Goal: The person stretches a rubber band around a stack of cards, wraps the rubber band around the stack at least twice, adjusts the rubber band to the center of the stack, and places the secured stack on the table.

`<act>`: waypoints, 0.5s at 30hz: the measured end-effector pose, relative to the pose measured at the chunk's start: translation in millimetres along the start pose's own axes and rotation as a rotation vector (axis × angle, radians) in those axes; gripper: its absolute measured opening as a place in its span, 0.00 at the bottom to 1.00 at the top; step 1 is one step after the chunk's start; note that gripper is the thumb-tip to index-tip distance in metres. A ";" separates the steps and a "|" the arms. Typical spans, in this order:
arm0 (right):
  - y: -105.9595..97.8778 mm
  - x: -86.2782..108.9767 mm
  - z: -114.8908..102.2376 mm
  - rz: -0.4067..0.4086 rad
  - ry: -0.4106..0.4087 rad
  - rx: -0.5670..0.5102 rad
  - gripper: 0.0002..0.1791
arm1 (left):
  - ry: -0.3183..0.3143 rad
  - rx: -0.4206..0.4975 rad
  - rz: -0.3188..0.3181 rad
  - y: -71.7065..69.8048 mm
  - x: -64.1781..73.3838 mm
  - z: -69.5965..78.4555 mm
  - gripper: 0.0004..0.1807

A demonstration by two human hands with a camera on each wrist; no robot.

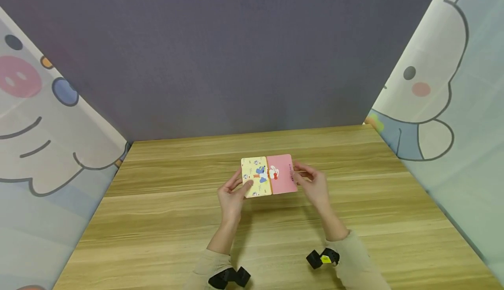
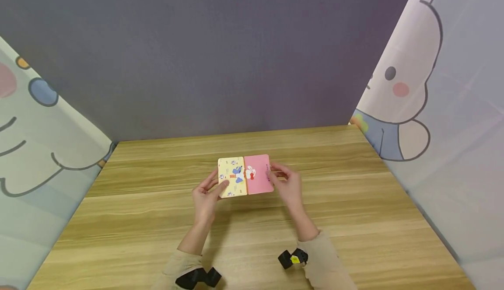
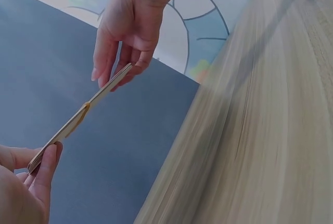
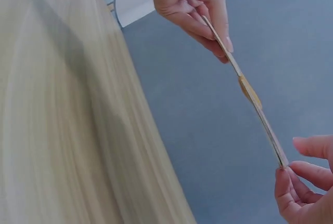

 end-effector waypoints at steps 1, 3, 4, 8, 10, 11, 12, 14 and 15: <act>0.2 0.5 0.9 0.009 0.002 -0.005 0.15 | -0.001 0.003 -0.002 0.1 -0.4 -0.3 0.26; 0.0 1.0 2.4 0.030 0.010 -0.011 0.15 | 0.001 -0.004 -0.013 0.4 -1.9 -0.9 0.26; -0.1 1.0 3.6 0.038 0.015 -0.011 0.14 | 0.004 -0.010 -0.020 0.6 -2.6 -0.9 0.26; 0.7 -0.1 8.9 0.055 0.044 -0.003 0.15 | 0.022 -0.066 -0.042 1.2 -7.5 -0.8 0.26; 1.2 -1.8 13.1 0.057 0.054 0.008 0.16 | 0.032 -0.094 -0.044 1.6 -10.4 -0.8 0.25; 1.5 -3.1 15.3 0.058 0.059 0.016 0.16 | 0.035 -0.106 -0.045 1.9 -12.1 -1.1 0.25; 1.9 -4.3 17.6 0.057 0.064 0.028 0.16 | 0.037 -0.108 -0.048 2.4 -14.0 -1.8 0.25; 3.0 -7.4 22.8 0.057 0.070 0.037 0.16 | 0.041 -0.122 -0.053 3.2 -17.7 -3.1 0.25; 3.5 -9.1 25.4 0.058 0.075 0.041 0.16 | 0.039 -0.126 -0.053 3.2 -19.8 -4.7 0.25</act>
Point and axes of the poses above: each hand's wrist, its own x-axis away from the middle knuckle, its own y-axis out of the palm, z = x × y, the point moved 9 cm from there along -x, towards the middle knuckle, and after that the axes turned 2 degrees about -z, right-handed, at the moved point
